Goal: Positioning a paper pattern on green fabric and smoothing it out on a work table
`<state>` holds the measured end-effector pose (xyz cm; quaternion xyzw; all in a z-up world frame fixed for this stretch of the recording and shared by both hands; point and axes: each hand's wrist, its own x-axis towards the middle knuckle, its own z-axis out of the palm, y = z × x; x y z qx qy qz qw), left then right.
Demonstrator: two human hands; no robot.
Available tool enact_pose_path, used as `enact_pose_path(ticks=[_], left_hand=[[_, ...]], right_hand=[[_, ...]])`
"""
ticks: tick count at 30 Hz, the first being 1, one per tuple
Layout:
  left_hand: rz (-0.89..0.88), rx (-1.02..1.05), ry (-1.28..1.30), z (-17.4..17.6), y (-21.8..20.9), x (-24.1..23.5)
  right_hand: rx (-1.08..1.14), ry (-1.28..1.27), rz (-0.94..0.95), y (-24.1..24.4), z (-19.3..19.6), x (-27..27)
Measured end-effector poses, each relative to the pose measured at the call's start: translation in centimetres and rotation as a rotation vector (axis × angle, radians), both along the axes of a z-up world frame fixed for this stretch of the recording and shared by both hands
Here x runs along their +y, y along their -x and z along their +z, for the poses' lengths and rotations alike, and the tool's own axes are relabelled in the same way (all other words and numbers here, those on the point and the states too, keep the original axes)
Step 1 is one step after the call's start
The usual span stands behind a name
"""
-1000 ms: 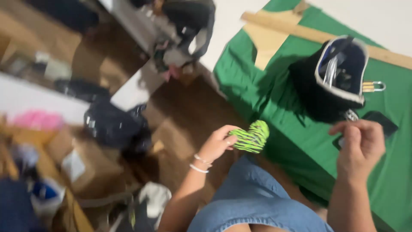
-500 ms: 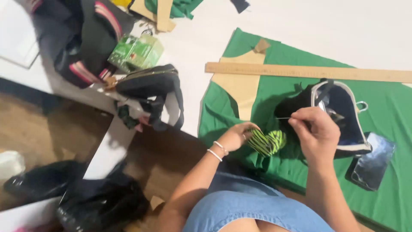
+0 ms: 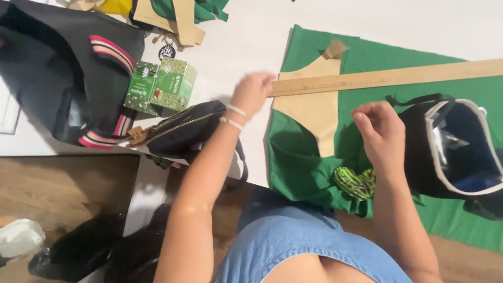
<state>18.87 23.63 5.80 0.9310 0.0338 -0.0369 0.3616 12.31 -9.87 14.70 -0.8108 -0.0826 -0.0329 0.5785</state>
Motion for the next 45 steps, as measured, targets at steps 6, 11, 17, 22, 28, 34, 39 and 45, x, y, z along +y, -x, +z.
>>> enact_pose_path(ticks=[6,11,17,22,28,34,39,45], left_hand=[[0.042,-0.046,-0.027,-7.1,-6.7,0.3],[-0.023,0.023,-0.067,-6.7,-6.7,-0.3],[-0.063,0.15,-0.106,-6.8,-7.9,0.0],[-0.05,0.167,-0.131,-6.7,-8.3,0.0],[-0.051,0.174,-0.163,-7.4,-8.9,0.0],[-0.033,0.206,-0.175,-7.3,-9.2,-0.2],[0.019,0.209,-0.165,-4.0,-8.0,-1.0],[0.056,0.21,-0.213,-1.9,-7.5,-1.8]], right_hand=[[-0.07,0.261,0.013,-5.9,-5.8,6.6],[-0.083,0.349,0.027,-10.5,-11.6,10.3],[-0.05,0.441,-0.046,-12.6,-15.2,11.5],[-0.187,0.566,-0.104,-13.8,-18.9,11.6],[-0.298,0.657,-0.156,-14.0,-20.1,11.8],[-0.215,0.61,-0.157,-15.0,-21.1,11.5],[-0.241,0.683,-0.197,-15.2,-21.6,11.9],[-0.371,0.752,-0.192,-14.5,-20.6,12.1]])
